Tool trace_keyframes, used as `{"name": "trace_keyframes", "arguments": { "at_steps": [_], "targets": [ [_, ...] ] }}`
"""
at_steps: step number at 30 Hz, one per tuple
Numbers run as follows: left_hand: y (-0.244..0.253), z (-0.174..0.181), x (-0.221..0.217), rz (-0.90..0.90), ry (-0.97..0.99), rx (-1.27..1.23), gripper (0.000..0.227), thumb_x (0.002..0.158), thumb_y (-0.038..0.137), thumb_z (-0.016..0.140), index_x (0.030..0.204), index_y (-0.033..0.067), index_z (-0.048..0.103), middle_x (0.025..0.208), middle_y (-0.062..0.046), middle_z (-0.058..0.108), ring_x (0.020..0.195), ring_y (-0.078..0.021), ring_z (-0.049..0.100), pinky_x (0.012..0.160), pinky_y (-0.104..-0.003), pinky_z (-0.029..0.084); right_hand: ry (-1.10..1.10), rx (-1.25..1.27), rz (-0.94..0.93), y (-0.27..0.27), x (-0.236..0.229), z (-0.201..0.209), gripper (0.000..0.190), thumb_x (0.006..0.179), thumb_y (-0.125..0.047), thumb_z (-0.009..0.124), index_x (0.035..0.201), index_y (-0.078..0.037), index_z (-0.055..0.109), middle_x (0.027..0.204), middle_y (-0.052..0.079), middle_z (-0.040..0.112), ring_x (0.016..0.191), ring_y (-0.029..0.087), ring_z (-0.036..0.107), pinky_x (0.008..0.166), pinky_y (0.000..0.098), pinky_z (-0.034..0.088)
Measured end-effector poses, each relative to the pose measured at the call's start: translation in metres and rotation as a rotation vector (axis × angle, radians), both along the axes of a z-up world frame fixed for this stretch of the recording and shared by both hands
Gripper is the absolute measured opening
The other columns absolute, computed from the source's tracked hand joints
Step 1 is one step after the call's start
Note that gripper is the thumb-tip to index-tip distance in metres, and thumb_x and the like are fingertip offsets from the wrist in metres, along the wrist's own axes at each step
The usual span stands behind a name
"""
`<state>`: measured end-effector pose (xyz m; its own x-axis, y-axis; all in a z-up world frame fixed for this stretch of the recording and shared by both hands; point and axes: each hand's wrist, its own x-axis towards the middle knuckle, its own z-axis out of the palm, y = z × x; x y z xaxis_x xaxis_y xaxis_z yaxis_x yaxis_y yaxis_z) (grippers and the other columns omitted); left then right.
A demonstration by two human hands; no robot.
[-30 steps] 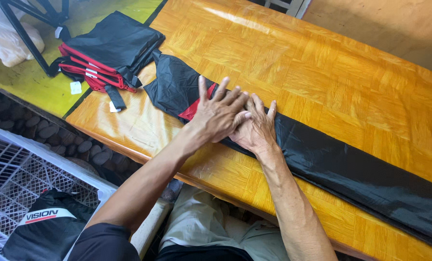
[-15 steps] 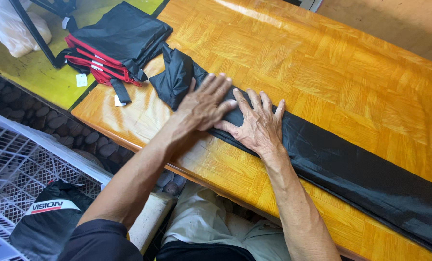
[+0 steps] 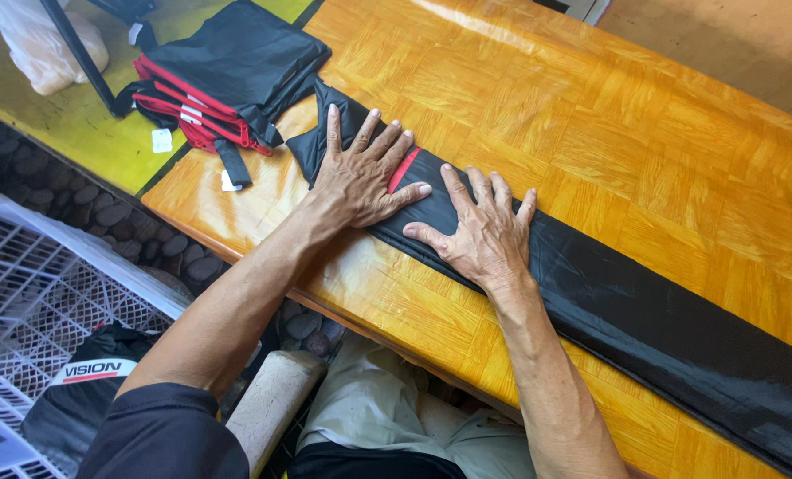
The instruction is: The person smooths and folds a long piece of black fabric on a wooden table, using a brush to clean the surface of the material.
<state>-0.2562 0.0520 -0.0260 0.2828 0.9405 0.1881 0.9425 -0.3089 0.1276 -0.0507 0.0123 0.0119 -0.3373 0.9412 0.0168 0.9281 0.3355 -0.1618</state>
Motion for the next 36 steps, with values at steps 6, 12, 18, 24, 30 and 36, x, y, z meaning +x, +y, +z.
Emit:
{"name": "trace_keyframes", "arguments": {
  "at_steps": [6,12,18,24,30,36],
  "targets": [
    [0.008,-0.005,-0.005,-0.002,-0.083,-0.132,0.086,0.098,0.078,0.028,0.161,0.0183,0.034,0.167,-0.009,0.032,0.157,-0.0351,0.016,0.12,-0.072,-0.004,0.02,0.028,0.016,0.001,0.001,-0.006,0.092,0.085,-0.084,0.05,0.158,-0.029,0.037,0.157,0.009,0.04,0.147,0.037,0.032,0.115,0.0747,0.008],
    [0.023,-0.013,-0.019,-0.035,-0.096,-0.242,0.075,0.105,0.066,0.024,0.163,0.018,0.025,0.169,-0.008,0.027,0.156,-0.0332,0.021,0.121,-0.066,0.016,0.038,0.031,0.007,0.001,0.002,-0.007,0.094,0.085,-0.086,0.049,0.158,-0.029,0.037,0.157,0.009,0.041,0.147,0.037,0.032,0.116,0.0733,0.006],
    [0.016,-0.008,-0.02,0.002,0.041,-0.079,0.084,0.103,0.074,0.025,0.161,0.0131,0.032,0.164,-0.014,0.037,0.154,-0.0312,0.026,0.114,-0.061,0.021,0.049,0.033,0.007,0.001,0.002,-0.005,0.094,0.084,-0.086,0.051,0.158,-0.029,0.037,0.156,0.01,0.041,0.147,0.038,0.033,0.116,0.074,0.007],
    [0.009,0.0,-0.021,0.071,-0.047,-0.097,0.089,0.096,0.083,0.031,0.161,0.0219,0.037,0.167,-0.019,0.03,0.157,-0.0401,0.011,0.117,-0.072,-0.003,0.05,0.03,0.011,0.002,0.001,-0.007,0.094,0.084,-0.085,0.052,0.159,-0.029,0.036,0.157,0.009,0.041,0.148,0.038,0.032,0.115,0.0746,0.006],
    [0.014,-0.004,-0.025,0.114,-0.118,-0.136,0.092,0.087,0.088,0.033,0.16,0.032,0.034,0.165,-0.031,0.016,0.153,-0.0506,0.009,0.12,-0.067,0.007,0.006,0.122,0.026,0.004,0.003,-0.017,0.095,0.082,-0.086,0.049,0.157,-0.028,0.04,0.155,0.01,0.044,0.144,0.038,0.036,0.109,0.0763,0.015],
    [0.017,-0.013,-0.026,0.171,-0.107,-0.113,0.109,0.081,0.093,0.028,0.163,0.021,0.024,0.164,-0.034,0.012,0.152,-0.0494,0.009,0.121,-0.058,0.007,-0.054,0.235,0.055,0.007,0.003,-0.02,0.096,0.08,-0.088,0.047,0.154,-0.026,0.045,0.152,0.009,0.049,0.138,0.037,0.042,0.102,0.0782,0.026]
  ]
}}
